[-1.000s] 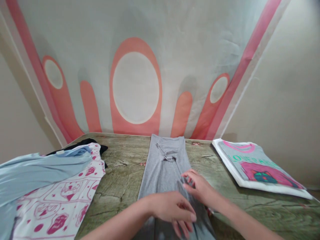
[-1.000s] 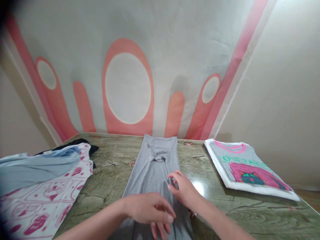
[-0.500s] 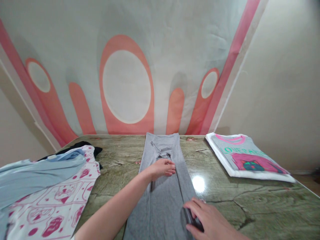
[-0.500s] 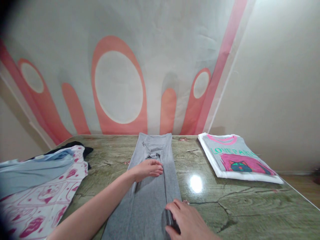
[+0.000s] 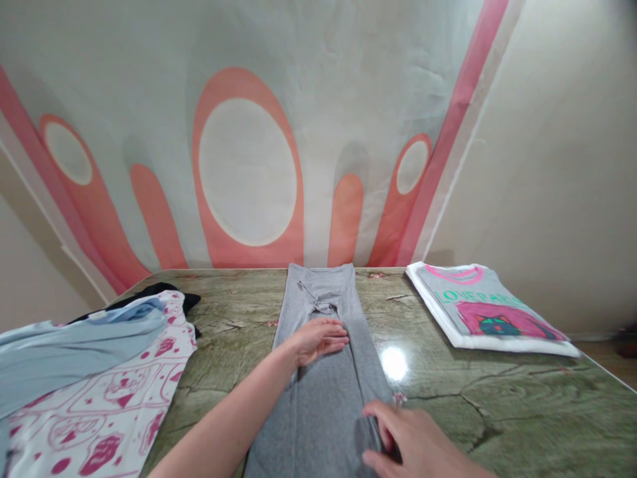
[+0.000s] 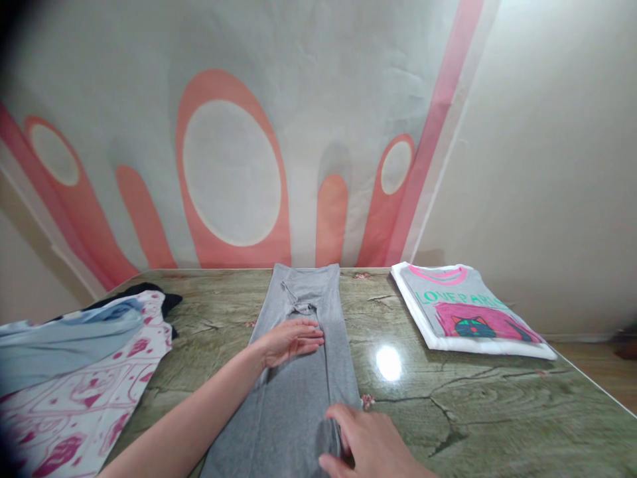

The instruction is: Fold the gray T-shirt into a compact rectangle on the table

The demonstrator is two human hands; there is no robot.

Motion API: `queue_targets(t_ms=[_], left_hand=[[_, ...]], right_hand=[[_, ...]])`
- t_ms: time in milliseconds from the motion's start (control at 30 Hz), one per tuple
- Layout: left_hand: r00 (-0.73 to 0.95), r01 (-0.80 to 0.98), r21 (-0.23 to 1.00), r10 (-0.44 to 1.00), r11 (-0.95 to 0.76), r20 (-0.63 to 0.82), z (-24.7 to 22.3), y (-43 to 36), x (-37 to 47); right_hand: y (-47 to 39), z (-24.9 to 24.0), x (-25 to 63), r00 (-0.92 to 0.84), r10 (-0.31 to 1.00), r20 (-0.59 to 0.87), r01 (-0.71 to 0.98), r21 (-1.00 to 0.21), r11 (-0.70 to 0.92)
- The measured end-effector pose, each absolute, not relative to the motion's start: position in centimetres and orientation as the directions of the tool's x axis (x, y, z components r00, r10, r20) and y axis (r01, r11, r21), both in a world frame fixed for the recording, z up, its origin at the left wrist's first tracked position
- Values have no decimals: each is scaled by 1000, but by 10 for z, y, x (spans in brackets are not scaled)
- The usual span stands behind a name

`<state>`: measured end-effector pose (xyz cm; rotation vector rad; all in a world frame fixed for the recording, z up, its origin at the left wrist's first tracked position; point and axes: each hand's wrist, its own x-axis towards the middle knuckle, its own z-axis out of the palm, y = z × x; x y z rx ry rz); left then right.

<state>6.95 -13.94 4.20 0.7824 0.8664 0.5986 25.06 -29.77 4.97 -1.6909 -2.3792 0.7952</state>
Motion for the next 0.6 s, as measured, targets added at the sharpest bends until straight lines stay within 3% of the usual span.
queue_targets(t_ms=[133,400,600], left_hand=[[511,-187,769,729,611,-455,41,-138,67],[530,-201,758,720,620,-448,40,-138,66],[572,-181,743,683,645,-454,37,-137,64]], right_hand=[[-300,40,247,-378,903,-206,886,-364,288],[-300,35,253,-378,908,-180,854,-447,267],[-304,36,246,-342,918,-201,916,-290,277]])
